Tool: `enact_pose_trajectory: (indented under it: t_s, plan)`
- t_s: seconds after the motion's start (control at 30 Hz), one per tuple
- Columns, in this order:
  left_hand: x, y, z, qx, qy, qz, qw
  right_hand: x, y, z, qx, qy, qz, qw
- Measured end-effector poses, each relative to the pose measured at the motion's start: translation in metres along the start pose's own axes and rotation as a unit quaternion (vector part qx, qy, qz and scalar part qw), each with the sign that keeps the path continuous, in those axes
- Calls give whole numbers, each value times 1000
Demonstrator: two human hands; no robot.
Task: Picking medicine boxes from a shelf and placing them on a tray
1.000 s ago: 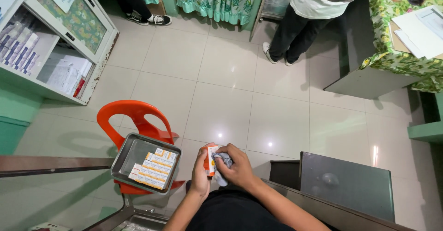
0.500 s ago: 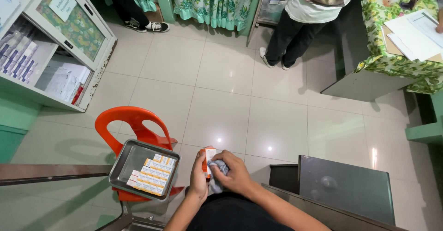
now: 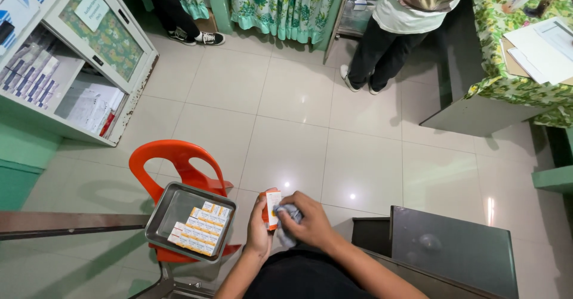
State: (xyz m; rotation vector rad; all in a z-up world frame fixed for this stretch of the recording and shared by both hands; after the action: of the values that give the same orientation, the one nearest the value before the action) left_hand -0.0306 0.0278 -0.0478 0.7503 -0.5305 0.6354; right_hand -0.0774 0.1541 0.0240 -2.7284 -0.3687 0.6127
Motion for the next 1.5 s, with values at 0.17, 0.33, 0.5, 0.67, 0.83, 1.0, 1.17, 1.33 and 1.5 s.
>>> enact_pose_trajectory:
  t_s: [0.17, 0.33, 0.5, 0.67, 0.83, 1.0, 1.17, 1.33, 1.5]
  plan:
    - [-6, -7, -8, 7, 8, -1, 1000, 13, 13, -14, -6, -73, -83, 994]
    - [7, 5, 0, 36, -15, -21, 999, -5, 3, 1, -12, -12, -2, 1000]
    - [-5, -3, 1, 37, 4, -15, 999, 2, 4, -4, 3, -6, 3, 1000]
    - [3, -2, 1, -6, -12, -2, 1000, 7, 8, -17, -2, -64, -71, 995]
    - [12, 10, 4, 47, -26, -19, 998, -6, 0, 1, -3, -1, 11, 1000]
    - [9, 5, 5, 40, -3, -14, 999, 3, 0, -5, -7, 1, 7, 1000]
    - [13, 6, 1, 37, -13, -29, 999, 10, 3, -16, -16, -49, -46, 998]
    - [14, 9, 1, 53, -24, -29, 998, -2, -3, 2, -10, -2, 26, 1000]
    - [5, 0, -6, 84, -6, -15, 996, 7, -3, -10, -9, -7, 14, 1000]
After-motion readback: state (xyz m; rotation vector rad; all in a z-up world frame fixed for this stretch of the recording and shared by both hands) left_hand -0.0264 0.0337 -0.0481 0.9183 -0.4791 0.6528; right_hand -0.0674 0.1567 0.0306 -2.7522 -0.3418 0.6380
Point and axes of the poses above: each hand's wrist, its own x-axis away from the middle knuckle, its own y-axis out of the palm, z = x × y, the point moved 4 cm from there along -x, towards the middle knuckle, and after that the axes turned 9 degrees about z, right-handed, at the moved point
